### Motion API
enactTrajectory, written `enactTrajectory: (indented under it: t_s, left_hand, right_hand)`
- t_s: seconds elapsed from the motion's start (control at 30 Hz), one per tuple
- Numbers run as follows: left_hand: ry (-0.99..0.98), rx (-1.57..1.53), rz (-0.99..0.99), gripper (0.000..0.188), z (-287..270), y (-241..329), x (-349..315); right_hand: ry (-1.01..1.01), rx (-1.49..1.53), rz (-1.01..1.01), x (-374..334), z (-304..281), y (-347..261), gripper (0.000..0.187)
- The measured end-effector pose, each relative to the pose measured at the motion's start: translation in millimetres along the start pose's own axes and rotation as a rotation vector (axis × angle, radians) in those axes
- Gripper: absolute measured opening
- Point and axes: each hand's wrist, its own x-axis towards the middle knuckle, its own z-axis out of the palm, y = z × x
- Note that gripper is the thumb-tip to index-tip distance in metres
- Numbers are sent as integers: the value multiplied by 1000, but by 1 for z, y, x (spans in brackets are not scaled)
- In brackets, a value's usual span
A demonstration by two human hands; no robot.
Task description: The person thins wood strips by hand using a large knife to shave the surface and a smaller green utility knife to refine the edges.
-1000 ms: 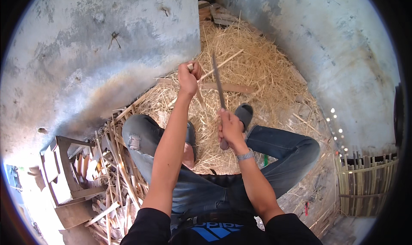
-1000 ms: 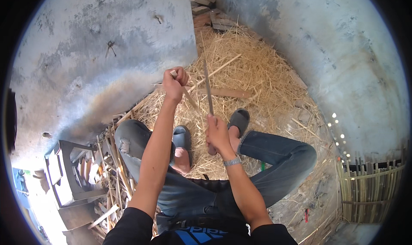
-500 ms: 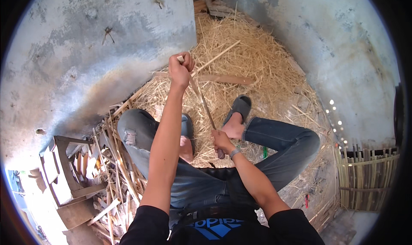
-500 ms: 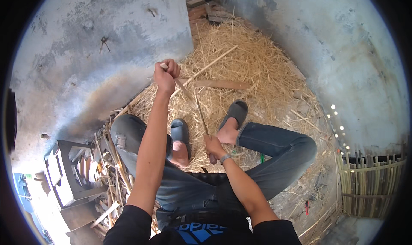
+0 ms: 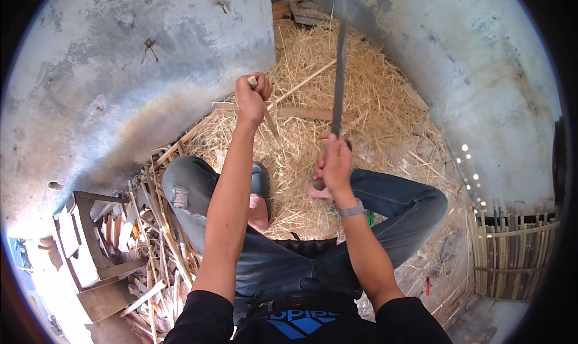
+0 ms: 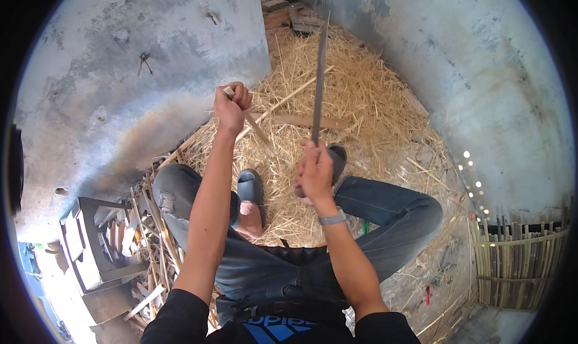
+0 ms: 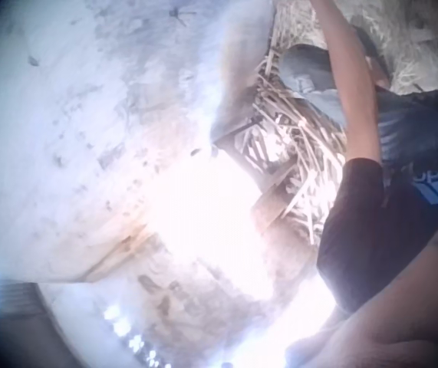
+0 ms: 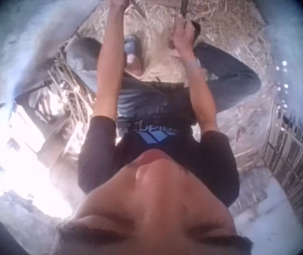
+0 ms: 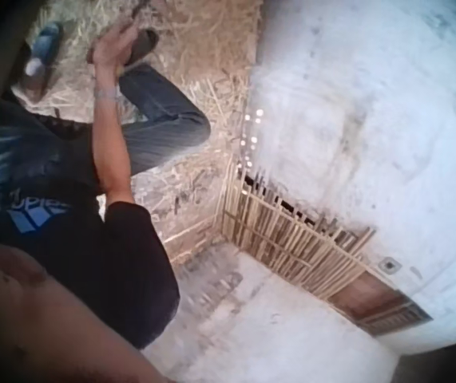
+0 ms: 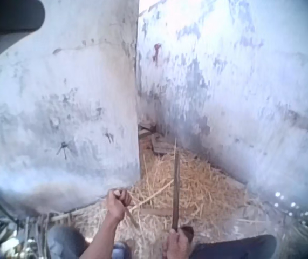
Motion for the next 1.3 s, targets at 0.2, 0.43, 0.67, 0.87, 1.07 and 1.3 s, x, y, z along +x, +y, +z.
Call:
enactTrajectory:
  t_s: [0.2, 0.43, 0.67, 0.87, 1.07, 1.3]
  left_hand:
    - [55, -19, -11, 40, -3, 9, 3]
    - [134, -41, -14, 39, -26, 12, 1]
    - [93, 0, -16, 41, -21, 10, 3]
    - [55, -34, -33, 41, -1, 5, 5]
    - [54, 7, -10, 42, -9, 10, 1]
    - [36, -10, -30, 42, -17, 11, -2]
  right_hand:
    - [-129, -155, 364, -25, 6, 150, 39]
    - [-96, -460, 449, -23, -2, 164, 41]
    - [31, -429, -135, -29, 21, 97, 43]
    - [-45, -711, 5, -49, -30, 187, 44]
    - [-75, -310, 499, -31, -10, 125, 39]
    - [-59, -289, -56, -37, 38, 95, 33]
